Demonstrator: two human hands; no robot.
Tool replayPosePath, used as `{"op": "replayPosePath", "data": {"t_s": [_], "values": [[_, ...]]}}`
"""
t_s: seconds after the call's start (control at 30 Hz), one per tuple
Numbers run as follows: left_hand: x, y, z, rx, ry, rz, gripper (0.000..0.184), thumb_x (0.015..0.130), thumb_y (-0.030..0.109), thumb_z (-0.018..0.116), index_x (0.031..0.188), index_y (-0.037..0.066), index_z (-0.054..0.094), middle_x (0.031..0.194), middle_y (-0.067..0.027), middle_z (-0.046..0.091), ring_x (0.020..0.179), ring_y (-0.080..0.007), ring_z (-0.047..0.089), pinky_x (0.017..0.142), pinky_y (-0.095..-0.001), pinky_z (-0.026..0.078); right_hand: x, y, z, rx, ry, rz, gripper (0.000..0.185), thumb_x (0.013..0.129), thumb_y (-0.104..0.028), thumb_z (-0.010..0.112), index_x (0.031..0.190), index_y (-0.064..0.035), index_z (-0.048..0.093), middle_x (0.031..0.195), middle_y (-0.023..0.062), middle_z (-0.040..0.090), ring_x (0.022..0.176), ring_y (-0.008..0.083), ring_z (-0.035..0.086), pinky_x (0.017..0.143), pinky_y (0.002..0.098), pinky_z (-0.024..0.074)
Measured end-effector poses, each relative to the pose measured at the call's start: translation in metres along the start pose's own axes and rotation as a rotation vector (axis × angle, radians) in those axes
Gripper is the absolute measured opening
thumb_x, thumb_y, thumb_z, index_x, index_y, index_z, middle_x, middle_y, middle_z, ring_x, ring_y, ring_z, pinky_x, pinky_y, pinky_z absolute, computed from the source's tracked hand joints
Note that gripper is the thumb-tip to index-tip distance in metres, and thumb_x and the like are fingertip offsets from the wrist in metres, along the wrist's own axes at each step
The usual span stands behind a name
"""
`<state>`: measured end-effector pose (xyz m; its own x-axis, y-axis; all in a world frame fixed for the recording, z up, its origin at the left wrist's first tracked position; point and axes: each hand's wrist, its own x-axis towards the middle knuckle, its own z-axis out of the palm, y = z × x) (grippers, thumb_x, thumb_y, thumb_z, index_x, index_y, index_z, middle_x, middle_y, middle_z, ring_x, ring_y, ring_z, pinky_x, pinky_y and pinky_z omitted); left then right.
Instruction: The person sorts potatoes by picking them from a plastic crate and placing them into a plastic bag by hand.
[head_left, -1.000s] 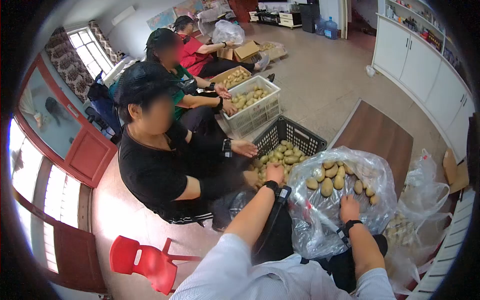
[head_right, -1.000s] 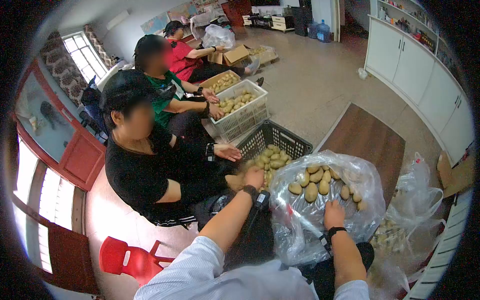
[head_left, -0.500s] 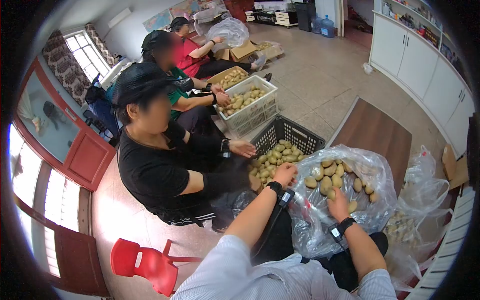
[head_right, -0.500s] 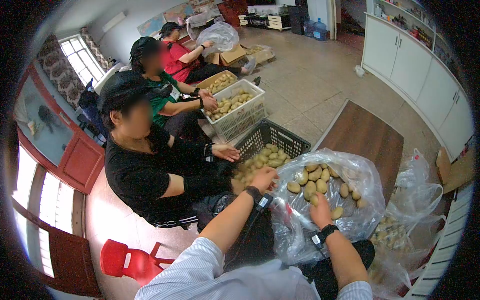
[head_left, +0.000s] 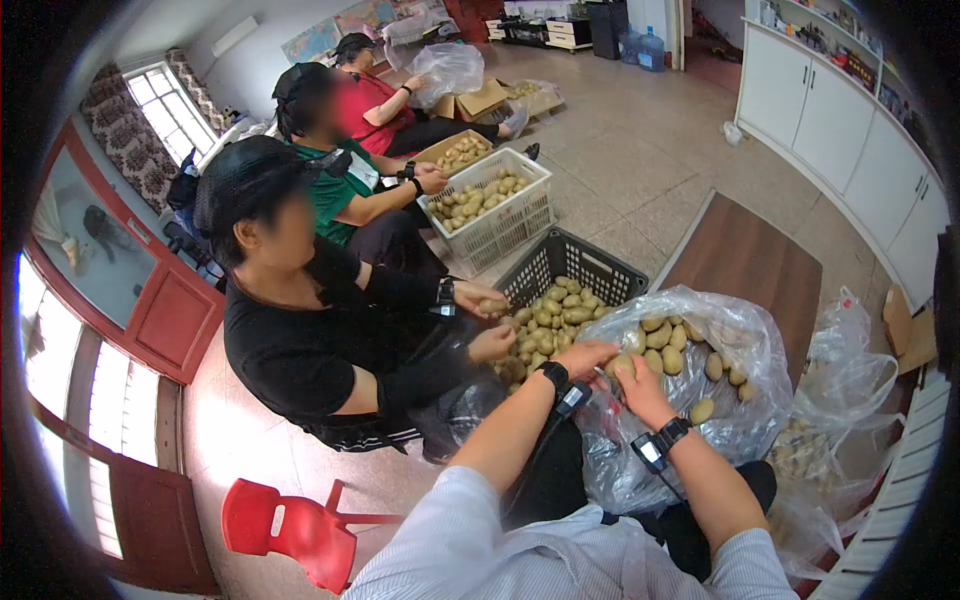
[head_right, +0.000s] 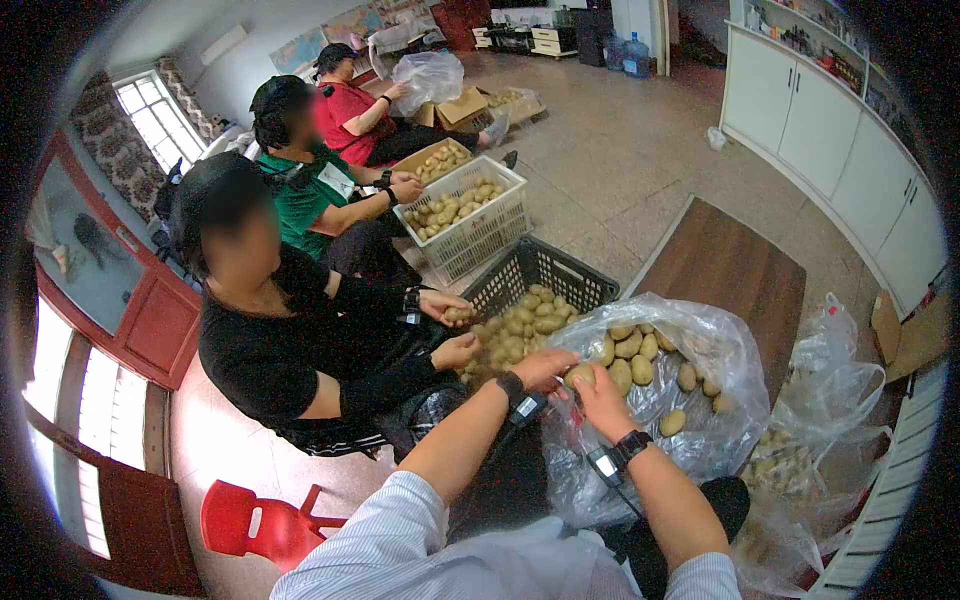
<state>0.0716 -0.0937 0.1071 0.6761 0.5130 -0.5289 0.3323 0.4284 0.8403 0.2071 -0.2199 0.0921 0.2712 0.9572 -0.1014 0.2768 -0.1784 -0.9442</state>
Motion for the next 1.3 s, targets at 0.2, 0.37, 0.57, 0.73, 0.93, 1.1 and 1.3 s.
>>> {"op": "replayPosePath", "data": {"t_s": [0.2, 0.37, 0.57, 0.73, 0.93, 1.1, 1.3], "values": [[0.010, -0.006, -0.009, 0.021, -0.284, 0.038, 0.041, 0.090, 0.046, 0.056, 0.101, 0.007, 0.058, 0.076, -0.0058, 0.061, 0.056, -0.0154, 0.058, 0.046, -0.0273, 0.047, -0.004, -0.012, 0.007, -0.068, -0.028, -0.139, 0.045, 0.090, -0.021, 0.056, 0.127, -0.0001, 0.040, 0.105, 0.0244, 0.059, 0.096, 0.0385, 0.059, 0.083, 0.0409, 0.0465], [0.018, -0.010, -0.024, 0.293, -0.157, 0.126, 0.042, 0.090, 0.043, 0.054, 0.113, 0.007, 0.058, 0.096, -0.0035, 0.059, 0.073, -0.0146, 0.060, 0.057, -0.0280, 0.050, -0.016, -0.038, -0.002, -0.261, -0.144, 0.137, 0.049, 0.088, -0.024, 0.058, 0.127, -0.0002, 0.039, 0.107, 0.0257, 0.058, 0.100, 0.0405, 0.057, 0.082, 0.0428, 0.0463], [0.006, -0.002, -0.034, -0.233, 0.101, 0.061, 0.028, 0.092, 0.032, 0.054, 0.094, 0.005, 0.057, 0.079, -0.0067, 0.060, 0.059, -0.0152, 0.055, 0.047, -0.0263, 0.043, -0.052, 0.036, -0.027, -0.538, 0.064, -0.124, 0.048, 0.080, -0.017, 0.061, 0.122, -0.0013, 0.045, 0.103, 0.0195, 0.055, 0.095, 0.0359, 0.055, 0.079, 0.0441, 0.0452], [0.026, -0.035, -0.071, -0.415, 0.339, 0.111, 0.027, 0.093, 0.030, 0.052, 0.102, 0.004, 0.053, 0.081, -0.0100, 0.059, 0.061, -0.0187, 0.057, 0.047, -0.0295, 0.048, -0.065, 0.069, -0.062, -0.808, 0.311, -0.089, 0.036, 0.073, -0.010, 0.061, 0.108, -0.0034, 0.055, 0.116, 0.0174, 0.051, 0.107, 0.0369, 0.047, 0.088, 0.0451, 0.0419], [0.043, -0.056, -0.103, -0.296, 0.598, 0.032, 0.033, 0.095, 0.030, 0.045, 0.098, -0.001, 0.055, 0.076, -0.0149, 0.060, 0.057, -0.0235, 0.060, 0.044, -0.0343, 0.050, -0.079, 0.101, -0.091, -0.978, 0.404, 0.034, 0.030, 0.076, -0.008, 0.058, 0.106, -0.0061, 0.058, 0.125, 0.0158, 0.050, 0.101, 0.0395, 0.052, 0.085, 0.0449, 0.0450], [0.063, -0.096, -0.144, 1.302, 0.572, 0.169, 0.024, 0.075, 0.027, 0.066, 0.084, 0.005, 0.068, 0.083, -0.0167, 0.068, 0.074, -0.0345, 0.066, 0.066, -0.0444, 0.050, -0.079, 0.108, -0.091, -1.056, 0.333, 0.012, 0.030, 0.075, -0.005, 0.058, 0.106, -0.0062, 0.057, 0.121, 0.0160, 0.050, 0.101, 0.0395, 0.052, 0.085, 0.0451, 0.0456], [0.049, -0.079, -0.121, 1.568, 0.657, 0.050, 0.023, 0.081, 0.028, 0.055, 0.082, 0.011, 0.070, 0.086, -0.0118, 0.069, 0.078, -0.0290, 0.066, 0.068, -0.0434, 0.048, -0.075, 0.102, -0.084, -0.688, 0.338, -0.011, 0.030, 0.074, -0.004, 0.056, 0.104, -0.0034, 0.054, 0.108, 0.0222, 0.055, 0.097, 0.0410, 0.052, 0.084, 0.0454, 0.0435]]}}
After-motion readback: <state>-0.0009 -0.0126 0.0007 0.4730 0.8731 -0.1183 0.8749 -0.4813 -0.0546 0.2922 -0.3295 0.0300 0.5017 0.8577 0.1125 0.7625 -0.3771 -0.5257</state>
